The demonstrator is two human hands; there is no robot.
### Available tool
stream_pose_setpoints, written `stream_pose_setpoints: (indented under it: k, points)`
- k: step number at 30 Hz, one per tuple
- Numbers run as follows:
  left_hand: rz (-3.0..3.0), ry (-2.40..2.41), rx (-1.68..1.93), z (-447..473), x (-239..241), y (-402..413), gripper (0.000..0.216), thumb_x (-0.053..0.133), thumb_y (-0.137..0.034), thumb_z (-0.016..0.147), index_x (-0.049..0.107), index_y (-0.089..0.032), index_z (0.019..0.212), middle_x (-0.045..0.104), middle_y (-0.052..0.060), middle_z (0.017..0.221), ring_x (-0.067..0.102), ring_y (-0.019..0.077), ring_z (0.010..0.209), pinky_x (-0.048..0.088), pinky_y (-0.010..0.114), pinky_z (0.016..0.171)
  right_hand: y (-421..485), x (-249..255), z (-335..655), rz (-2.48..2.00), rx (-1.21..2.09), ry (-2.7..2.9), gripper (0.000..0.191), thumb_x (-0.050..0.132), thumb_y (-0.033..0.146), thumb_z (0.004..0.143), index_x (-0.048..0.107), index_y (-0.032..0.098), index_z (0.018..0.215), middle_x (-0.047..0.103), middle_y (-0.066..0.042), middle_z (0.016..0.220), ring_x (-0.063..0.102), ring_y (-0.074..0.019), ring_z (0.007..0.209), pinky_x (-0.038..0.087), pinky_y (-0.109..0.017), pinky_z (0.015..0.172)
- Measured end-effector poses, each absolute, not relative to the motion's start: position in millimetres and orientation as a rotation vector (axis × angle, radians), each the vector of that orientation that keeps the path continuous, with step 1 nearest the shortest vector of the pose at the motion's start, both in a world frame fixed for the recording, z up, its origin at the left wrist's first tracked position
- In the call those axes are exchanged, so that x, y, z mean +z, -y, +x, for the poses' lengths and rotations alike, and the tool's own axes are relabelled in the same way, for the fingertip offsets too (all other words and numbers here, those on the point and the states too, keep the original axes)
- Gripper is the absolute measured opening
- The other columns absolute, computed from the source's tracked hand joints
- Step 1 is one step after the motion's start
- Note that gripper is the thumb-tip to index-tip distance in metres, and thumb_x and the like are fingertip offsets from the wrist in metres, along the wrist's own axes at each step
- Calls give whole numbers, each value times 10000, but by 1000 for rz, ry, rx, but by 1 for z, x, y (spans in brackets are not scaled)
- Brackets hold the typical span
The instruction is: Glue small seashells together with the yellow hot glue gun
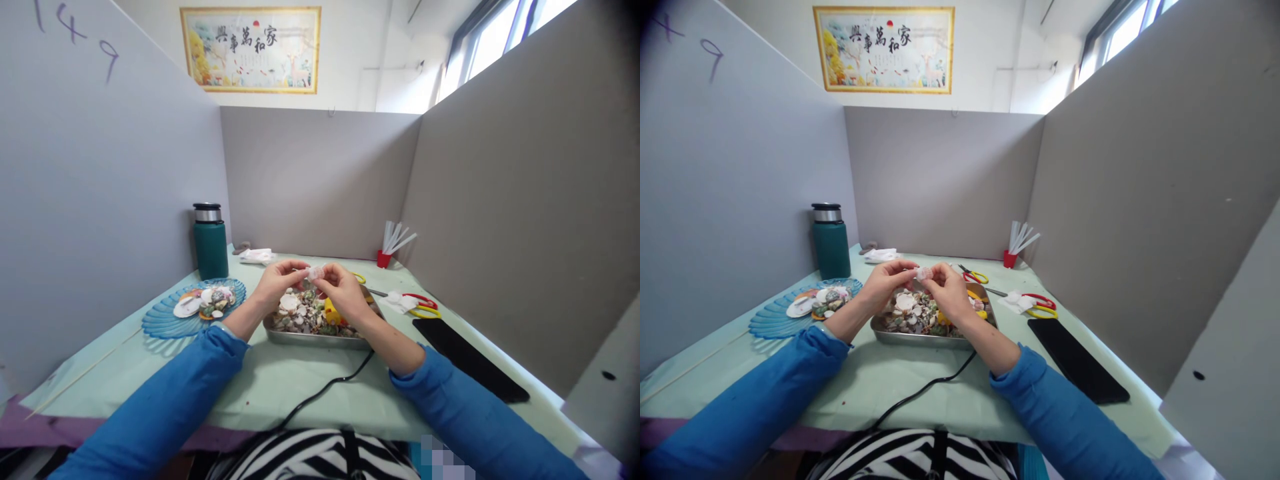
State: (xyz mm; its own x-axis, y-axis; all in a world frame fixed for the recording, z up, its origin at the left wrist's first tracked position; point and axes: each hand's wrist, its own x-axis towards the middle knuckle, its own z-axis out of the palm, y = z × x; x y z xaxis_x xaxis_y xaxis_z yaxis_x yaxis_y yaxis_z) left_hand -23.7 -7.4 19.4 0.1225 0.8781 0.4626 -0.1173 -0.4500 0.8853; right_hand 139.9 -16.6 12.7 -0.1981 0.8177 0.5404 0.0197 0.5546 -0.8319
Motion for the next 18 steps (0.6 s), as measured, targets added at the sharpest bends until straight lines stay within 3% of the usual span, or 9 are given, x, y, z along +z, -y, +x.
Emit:
stream_pose_setpoints:
  k: [7, 9, 13, 18]
  points:
    - [1581, -757, 1439, -25, 19, 7, 296, 742, -322, 656, 660, -120, 856, 623, 5, 690, 535, 75, 537, 476, 227, 567, 12, 8, 141, -770, 702, 1681, 188, 581, 363, 784, 493, 196, 768, 543, 39, 633, 517, -115, 549, 411, -235, 527]
    - [1577, -766, 1420, -26, 21, 8, 336, 746, -319, 652, 653, -125, 911, 640, 18, 773, 539, 69, 539, 478, 228, 565, 11, 8, 143, -798, 596, 1725, 166, 564, 347, 804, 507, 196, 769, 550, 33, 640, 520, -122, 569, 407, -235, 541]
    - [1545, -803, 1326, -29, 23, 9, 454, 772, -300, 622, 608, -145, 1016, 641, 60, 976, 562, 65, 544, 489, 236, 555, 11, 11, 149, -842, 205, 1805, 131, 534, 296, 846, 530, 192, 766, 560, 10, 672, 519, -136, 627, 398, -242, 597]
    - [1454, -832, 1100, -30, 17, 5, 375, 758, -350, 654, 616, -109, 902, 664, 94, 887, 586, 95, 577, 524, 275, 600, 6, 14, 159, -782, -291, 1918, 112, 466, 151, 876, 548, 173, 803, 574, -50, 807, 529, -166, 755, 405, -262, 703]
